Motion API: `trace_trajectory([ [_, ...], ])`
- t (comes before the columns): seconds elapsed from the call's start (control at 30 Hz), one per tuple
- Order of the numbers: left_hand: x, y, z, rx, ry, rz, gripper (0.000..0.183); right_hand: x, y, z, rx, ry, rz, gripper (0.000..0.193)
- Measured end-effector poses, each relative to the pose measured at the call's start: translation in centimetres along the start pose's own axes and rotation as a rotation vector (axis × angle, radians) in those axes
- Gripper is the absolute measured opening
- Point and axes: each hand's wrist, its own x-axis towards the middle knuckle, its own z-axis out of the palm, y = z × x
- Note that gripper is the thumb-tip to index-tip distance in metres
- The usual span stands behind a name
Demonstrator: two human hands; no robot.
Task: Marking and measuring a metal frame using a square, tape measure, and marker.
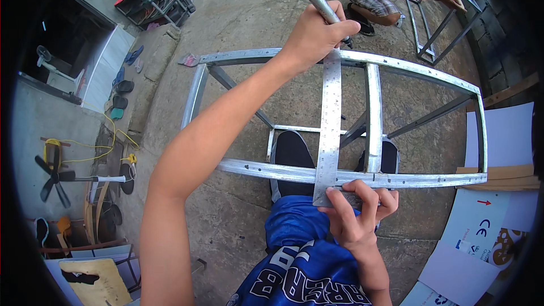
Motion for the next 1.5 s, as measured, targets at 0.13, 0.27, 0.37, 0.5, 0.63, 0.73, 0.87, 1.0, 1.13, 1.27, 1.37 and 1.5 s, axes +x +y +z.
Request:
trace_trajectory([
  [0.13,-0.1,-0.2,-0.2,0.046,-0.04,0.106,0.029,0.0,-0.1,0.0,0.007,-0.014,0.01,0.023],
  [0.27,-0.1,-0.1,-0.3,0.164,-0.033,0.146,0.027,-0.1,-0.2,-0.1,-0.002,-0.032,0.022,0.023],
  [0.37,-0.1,0.0,-0.2,0.179,-0.022,0.085,0.026,-0.1,-0.1,0.0,-0.001,-0.022,0.024,0.023],
  [0.5,-0.3,0.0,-0.2,0.185,0.004,0.101,0.028,-0.2,-0.1,0.2,0.004,0.0,0.009,0.023],
  [0.63,-0.2,-0.2,-0.2,0.248,0.015,0.119,0.028,-0.3,-0.1,0.3,0.006,0.006,0.01,0.022],
  [0.73,-0.2,-0.2,-0.2,0.244,0.01,0.133,0.028,-0.4,-0.1,0.4,0.008,0.011,0.018,0.02],
  [0.87,-0.2,-0.1,0.1,0.33,0.004,0.191,0.029,-0.4,0.0,0.4,0.008,0.009,0.012,0.02],
  [1.0,-0.4,0.0,0.9,0.493,0.024,0.319,0.03,-0.3,0.0,0.3,0.004,0.013,0.011,0.024],
  [1.13,-0.3,-0.1,1.0,0.527,0.028,0.344,0.03,-0.2,0.0,0.3,0.014,0.028,0.018,0.025],
  [1.27,0.0,-0.1,0.5,0.311,0.055,0.194,0.03,-0.2,-0.1,0.4,0.009,0.039,0.023,0.024],
  [1.37,0.1,-0.2,0.5,0.265,0.058,0.164,0.03,-0.2,-0.1,0.5,0.011,0.05,0.031,0.024],
  [1.5,0.1,-0.2,0.7,0.418,0.048,0.268,0.03,-0.3,-0.1,0.5,0.004,0.046,0.02,0.024],
])
